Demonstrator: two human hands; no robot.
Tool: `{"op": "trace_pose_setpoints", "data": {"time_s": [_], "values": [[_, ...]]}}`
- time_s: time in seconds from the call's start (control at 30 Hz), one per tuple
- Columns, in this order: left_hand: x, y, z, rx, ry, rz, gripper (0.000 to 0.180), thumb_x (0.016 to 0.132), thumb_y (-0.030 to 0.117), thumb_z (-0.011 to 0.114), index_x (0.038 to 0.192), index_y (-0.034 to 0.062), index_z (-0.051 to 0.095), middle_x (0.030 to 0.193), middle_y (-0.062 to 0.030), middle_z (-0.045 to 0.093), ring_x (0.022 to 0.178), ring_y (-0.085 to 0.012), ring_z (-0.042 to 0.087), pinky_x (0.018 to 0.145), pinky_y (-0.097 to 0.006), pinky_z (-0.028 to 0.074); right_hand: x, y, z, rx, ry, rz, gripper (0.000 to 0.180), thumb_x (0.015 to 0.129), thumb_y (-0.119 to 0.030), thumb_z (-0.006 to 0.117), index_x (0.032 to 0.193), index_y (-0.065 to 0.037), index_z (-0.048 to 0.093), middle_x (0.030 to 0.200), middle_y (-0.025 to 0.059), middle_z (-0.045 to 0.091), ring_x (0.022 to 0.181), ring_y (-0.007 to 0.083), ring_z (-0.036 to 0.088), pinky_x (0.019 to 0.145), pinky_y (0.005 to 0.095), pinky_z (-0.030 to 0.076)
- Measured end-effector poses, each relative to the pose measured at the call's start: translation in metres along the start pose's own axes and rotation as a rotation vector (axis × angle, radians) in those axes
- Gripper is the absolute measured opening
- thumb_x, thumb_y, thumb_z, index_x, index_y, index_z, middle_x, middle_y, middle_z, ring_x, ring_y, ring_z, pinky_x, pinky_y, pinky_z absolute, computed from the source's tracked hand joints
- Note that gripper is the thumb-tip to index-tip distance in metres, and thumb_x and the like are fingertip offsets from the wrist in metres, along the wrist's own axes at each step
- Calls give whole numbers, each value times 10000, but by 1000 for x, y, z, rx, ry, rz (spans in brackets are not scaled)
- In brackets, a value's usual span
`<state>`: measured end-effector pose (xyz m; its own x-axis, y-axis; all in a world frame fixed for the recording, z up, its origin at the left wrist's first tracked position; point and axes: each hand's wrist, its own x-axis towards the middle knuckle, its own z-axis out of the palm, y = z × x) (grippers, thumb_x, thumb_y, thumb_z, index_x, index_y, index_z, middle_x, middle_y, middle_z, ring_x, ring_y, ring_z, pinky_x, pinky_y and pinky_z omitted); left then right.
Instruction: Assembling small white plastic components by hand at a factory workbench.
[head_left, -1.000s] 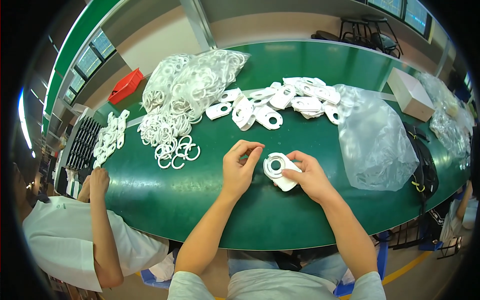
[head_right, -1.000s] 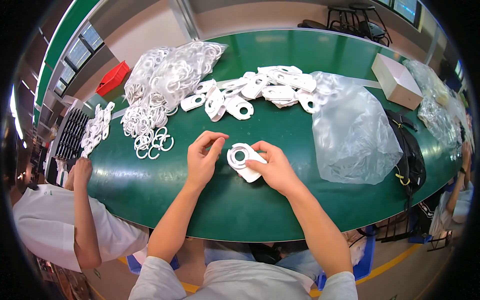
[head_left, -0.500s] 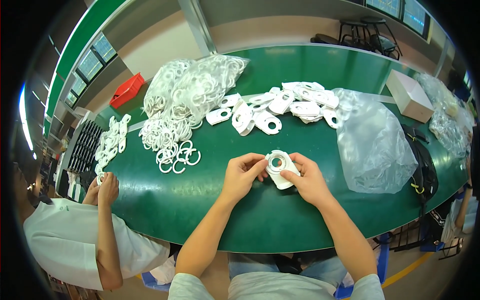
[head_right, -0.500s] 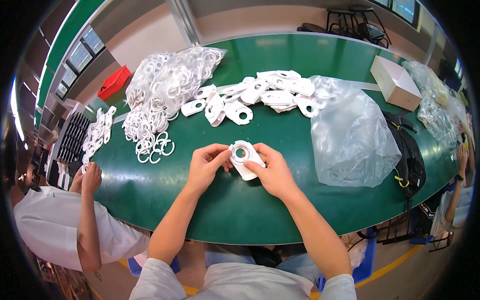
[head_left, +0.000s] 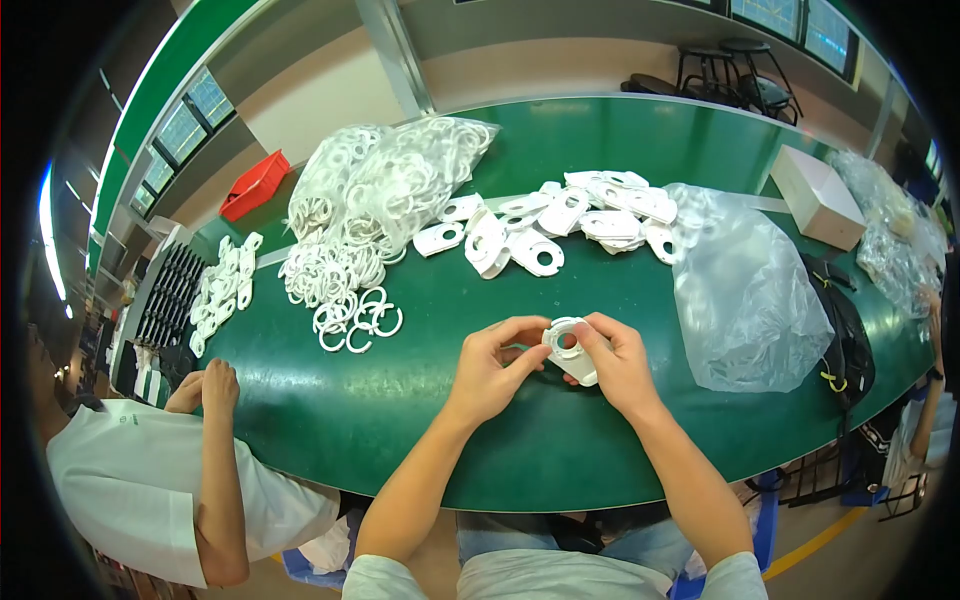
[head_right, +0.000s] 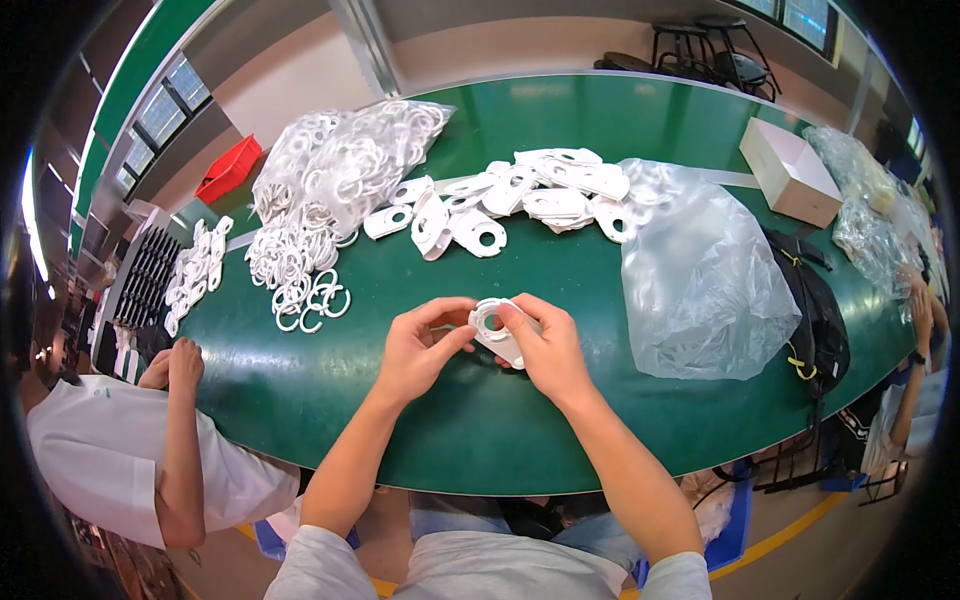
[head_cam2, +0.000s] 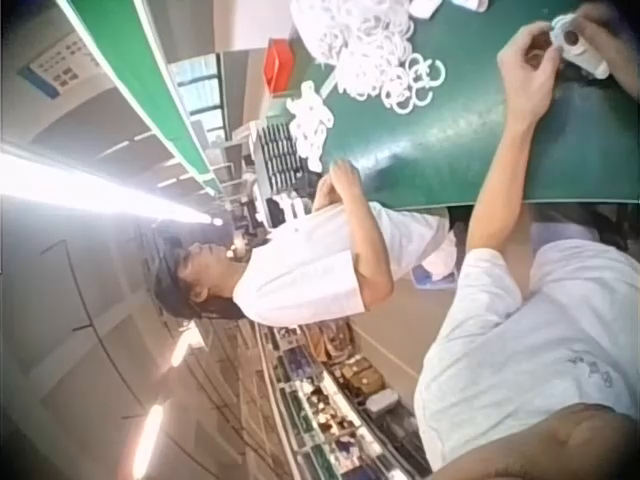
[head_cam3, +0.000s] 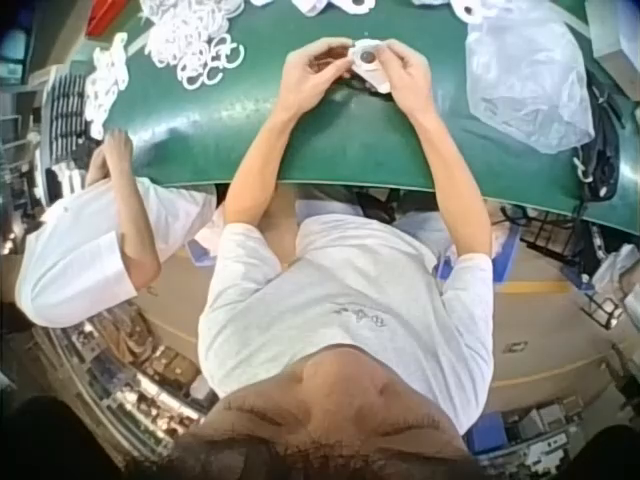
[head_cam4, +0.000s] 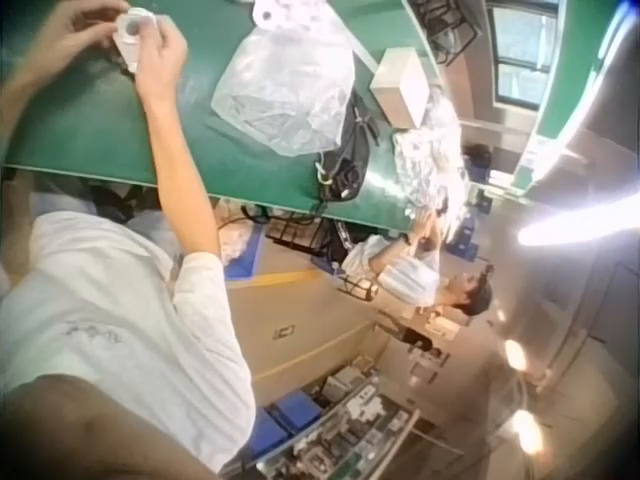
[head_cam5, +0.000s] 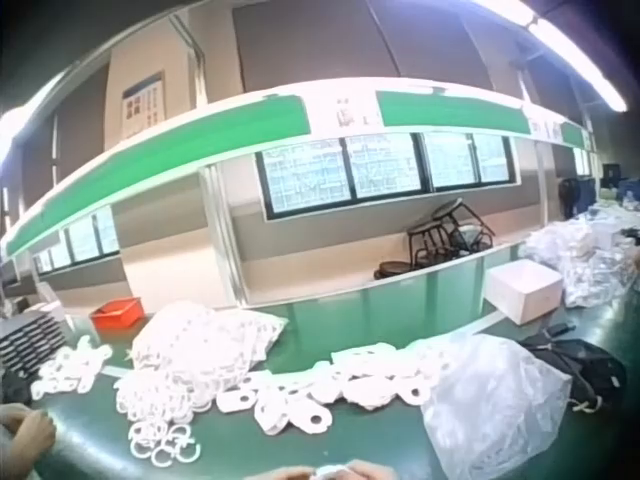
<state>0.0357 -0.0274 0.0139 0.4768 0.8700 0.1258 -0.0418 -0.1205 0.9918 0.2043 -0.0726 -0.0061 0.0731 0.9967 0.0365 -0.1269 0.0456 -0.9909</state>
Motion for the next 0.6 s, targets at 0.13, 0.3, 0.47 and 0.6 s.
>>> {"op": "trace_pose_setpoints", "data": {"time_s": [0.13,0.3,0.47,0.6], "values": [[1,0,-8,158,-52,173,226,824,-26,617,1049,-46,629,932,-78,623,797,-130,604,706,-233,504,-2,-2,3,-108,-7,-66,222,924,-198,525,865,-3,614,775,53,626,634,112,592,570,230,474],[1,2,-8,217,-50,154,160,830,-13,614,983,-46,651,845,-55,621,735,-107,583,640,-211,468,-5,-6,6,-153,-24,-107,221,898,-177,555,778,-6,626,736,12,613,686,60,523,629,216,414],[-1,-2,-2,224,81,157,117,809,28,638,907,-33,661,779,-76,646,714,-118,603,631,-225,466,-5,-1,14,-196,66,-40,267,889,-176,565,704,14,598,618,-4,549,604,53,459,560,233,370],[-9,6,-19,426,-10,177,174,792,73,670,951,5,656,833,-53,655,685,-109,586,602,-221,454,-1,17,24,-122,30,-58,276,915,-214,530,778,14,602,697,14,575,663,62,485,587,235,395]]}}
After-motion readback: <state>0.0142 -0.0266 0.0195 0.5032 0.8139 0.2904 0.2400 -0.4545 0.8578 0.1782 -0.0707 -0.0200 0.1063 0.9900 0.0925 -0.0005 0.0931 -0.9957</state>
